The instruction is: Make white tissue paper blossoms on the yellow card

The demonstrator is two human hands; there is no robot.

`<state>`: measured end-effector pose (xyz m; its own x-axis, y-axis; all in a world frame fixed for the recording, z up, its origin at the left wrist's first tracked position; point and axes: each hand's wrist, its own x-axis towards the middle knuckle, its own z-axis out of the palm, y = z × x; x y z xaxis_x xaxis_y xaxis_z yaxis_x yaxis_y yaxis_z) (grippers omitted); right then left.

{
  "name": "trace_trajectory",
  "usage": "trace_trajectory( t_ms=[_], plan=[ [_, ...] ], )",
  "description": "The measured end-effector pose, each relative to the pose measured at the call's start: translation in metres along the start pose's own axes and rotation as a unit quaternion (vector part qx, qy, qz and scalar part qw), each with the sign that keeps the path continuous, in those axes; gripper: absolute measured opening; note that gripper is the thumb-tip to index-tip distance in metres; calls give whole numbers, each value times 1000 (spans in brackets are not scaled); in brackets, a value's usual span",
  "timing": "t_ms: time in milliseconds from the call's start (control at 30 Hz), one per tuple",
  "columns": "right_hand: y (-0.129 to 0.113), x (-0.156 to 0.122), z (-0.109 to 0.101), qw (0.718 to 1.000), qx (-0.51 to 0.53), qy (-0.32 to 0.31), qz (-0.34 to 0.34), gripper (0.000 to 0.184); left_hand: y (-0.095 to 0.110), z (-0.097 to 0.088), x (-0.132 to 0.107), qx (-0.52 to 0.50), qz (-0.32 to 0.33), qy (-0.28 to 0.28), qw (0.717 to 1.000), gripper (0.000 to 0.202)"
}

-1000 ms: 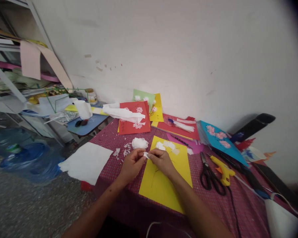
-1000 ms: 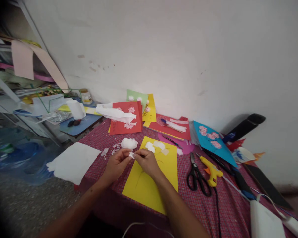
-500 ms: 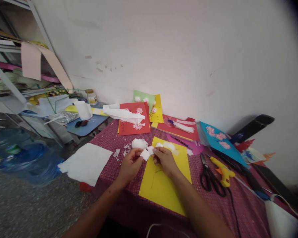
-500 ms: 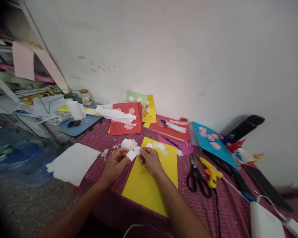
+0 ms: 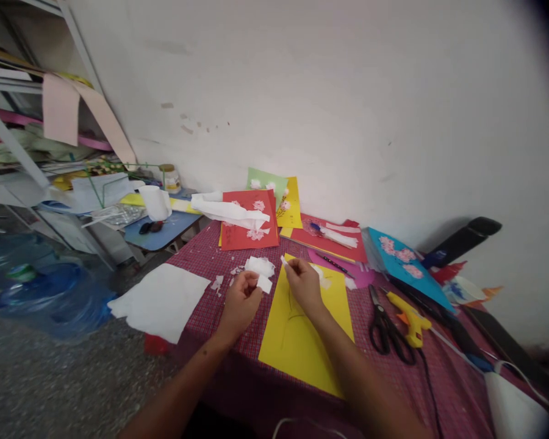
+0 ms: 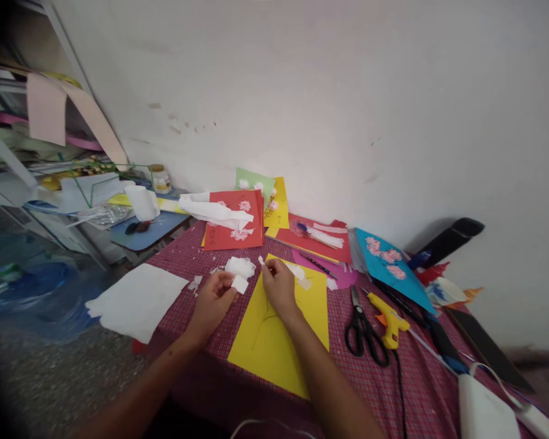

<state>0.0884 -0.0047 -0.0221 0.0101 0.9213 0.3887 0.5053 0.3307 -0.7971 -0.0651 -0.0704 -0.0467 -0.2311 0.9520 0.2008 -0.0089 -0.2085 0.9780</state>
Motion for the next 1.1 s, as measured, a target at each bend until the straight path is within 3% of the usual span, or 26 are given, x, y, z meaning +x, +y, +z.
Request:
trace_trajectory(
  t_ms=[100, 200, 267, 367, 500, 633, 767, 1100],
  plan=[
    [-8, 4, 13, 983, -146, -40, -106, 13, -4, -1, 1, 10, 0, 4, 1000, 20],
    [-10, -1, 16, 964, -191, -112, -145, 19, -5, -1, 1, 19, 2, 7, 1000, 21],
    [-8, -8, 10, 972, -165, -103, -134, 20, -4, 0, 1, 25, 6, 4, 1000, 20],
    [-6, -21, -4, 988, -47, -114, -91, 19, 1, 1, -1, 31, 17, 0, 999, 17],
    [-7, -33, -11, 984, 96, -151, -22, 14, 9, 3, -4, 24, 29, -33, 999, 15],
    [-12, -38, -13, 986, 80, -127, -68, 8, 10, 3, -6, 17, 30, -77, 996, 16],
    [-16, -39, -17, 979, 60, -165, -106, 9, 6, 4, -7, 36, 36, -95, 994, 17],
    [-7, -42, -12, 977, 101, -182, -50, 7, 3, 5, -6, 28, 29, -114, 993, 20]
  ],
)
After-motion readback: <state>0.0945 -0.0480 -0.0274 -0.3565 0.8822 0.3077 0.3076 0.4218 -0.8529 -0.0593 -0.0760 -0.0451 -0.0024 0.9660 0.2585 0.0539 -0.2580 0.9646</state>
